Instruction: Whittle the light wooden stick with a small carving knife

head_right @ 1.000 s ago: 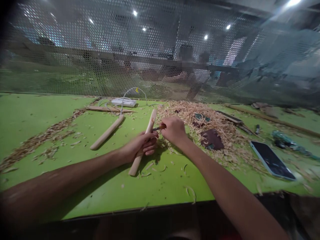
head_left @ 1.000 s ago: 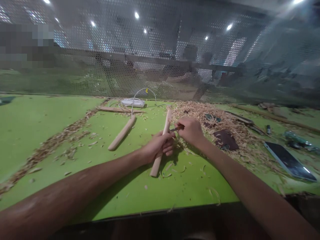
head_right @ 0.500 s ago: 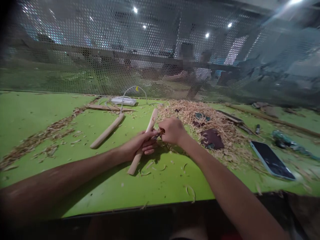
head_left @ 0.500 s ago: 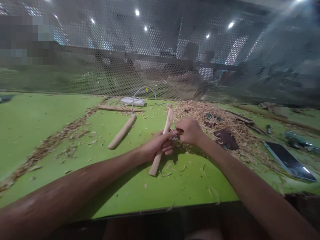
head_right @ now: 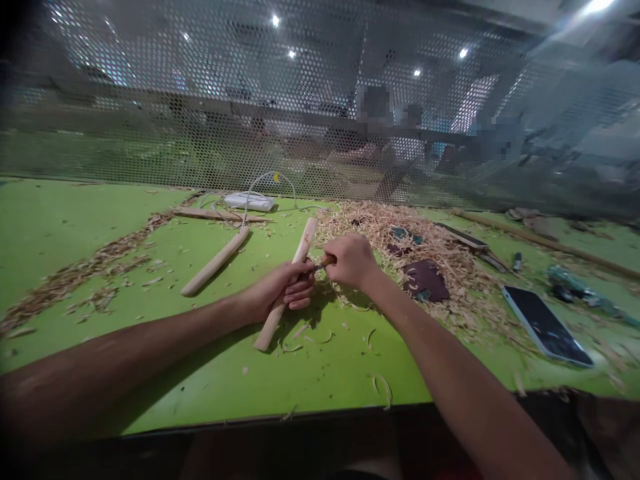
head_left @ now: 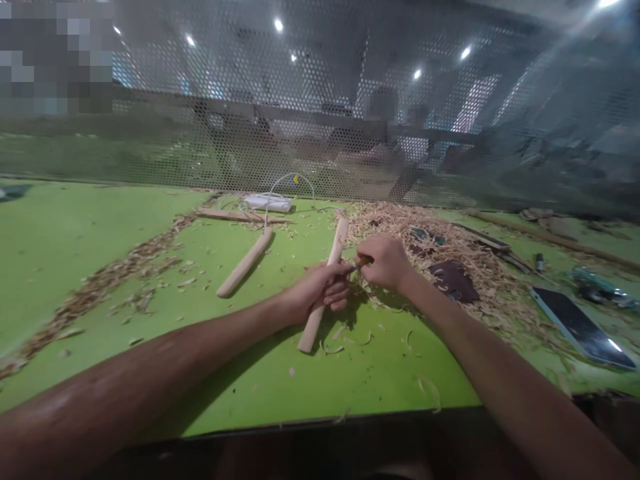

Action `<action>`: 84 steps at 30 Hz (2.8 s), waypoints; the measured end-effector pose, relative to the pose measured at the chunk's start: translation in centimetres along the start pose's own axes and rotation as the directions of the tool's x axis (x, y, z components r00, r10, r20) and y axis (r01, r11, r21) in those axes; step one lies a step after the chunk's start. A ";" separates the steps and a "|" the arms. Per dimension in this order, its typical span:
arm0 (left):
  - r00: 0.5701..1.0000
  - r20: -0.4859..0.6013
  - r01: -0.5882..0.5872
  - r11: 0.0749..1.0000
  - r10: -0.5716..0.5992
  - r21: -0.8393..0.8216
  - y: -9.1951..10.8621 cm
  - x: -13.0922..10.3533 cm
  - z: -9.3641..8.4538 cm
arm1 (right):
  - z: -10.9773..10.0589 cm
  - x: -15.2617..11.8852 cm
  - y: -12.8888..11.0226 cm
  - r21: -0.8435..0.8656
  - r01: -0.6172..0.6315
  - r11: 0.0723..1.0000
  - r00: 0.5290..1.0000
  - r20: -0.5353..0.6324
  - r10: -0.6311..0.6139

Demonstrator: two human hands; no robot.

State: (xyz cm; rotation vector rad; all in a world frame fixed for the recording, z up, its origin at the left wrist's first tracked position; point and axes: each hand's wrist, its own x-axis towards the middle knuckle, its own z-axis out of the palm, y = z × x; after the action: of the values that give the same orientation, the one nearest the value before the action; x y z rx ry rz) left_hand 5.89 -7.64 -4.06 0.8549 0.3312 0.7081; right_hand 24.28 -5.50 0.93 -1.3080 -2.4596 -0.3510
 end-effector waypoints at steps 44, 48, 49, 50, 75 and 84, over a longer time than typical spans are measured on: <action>1.000 -0.024 0.002 1.000 -0.002 -0.027 0.1 0.0 -0.4 | -0.4 0.2 1.9 -0.107 -0.255 0.961 0.873 -0.452 0.181; 0.999 -0.027 0.038 0.999 -0.038 0.015 0.3 0.0 -0.1 | 0.3 0.4 2.1 -0.014 -0.286 0.958 0.848 -0.470 0.246; 0.998 -0.015 0.054 0.998 -0.054 0.018 0.4 0.0 0.0 | 0.5 0.4 2.1 0.007 -0.289 0.957 0.844 -0.470 0.258; 0.998 -0.001 0.069 0.997 -0.069 0.016 0.5 -0.1 0.0 | 0.8 0.5 2.1 0.029 -0.297 0.955 0.842 -0.464 0.276; 1.000 0.000 0.006 0.992 -0.006 0.124 0.1 -0.3 0.0 | 0.8 0.4 -0.3 0.271 -0.286 0.919 0.940 -0.110 0.324; 0.999 0.031 0.014 0.998 -0.016 0.066 0.2 0.0 -0.2 | 1.6 0.7 0.0 0.384 -0.106 0.917 0.975 -0.143 0.173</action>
State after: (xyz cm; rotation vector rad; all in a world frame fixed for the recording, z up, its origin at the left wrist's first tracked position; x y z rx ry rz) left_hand 5.68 -7.49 -4.07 0.9244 0.3340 0.6725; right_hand 23.64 -4.47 -0.24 -1.2202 -2.1373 0.0426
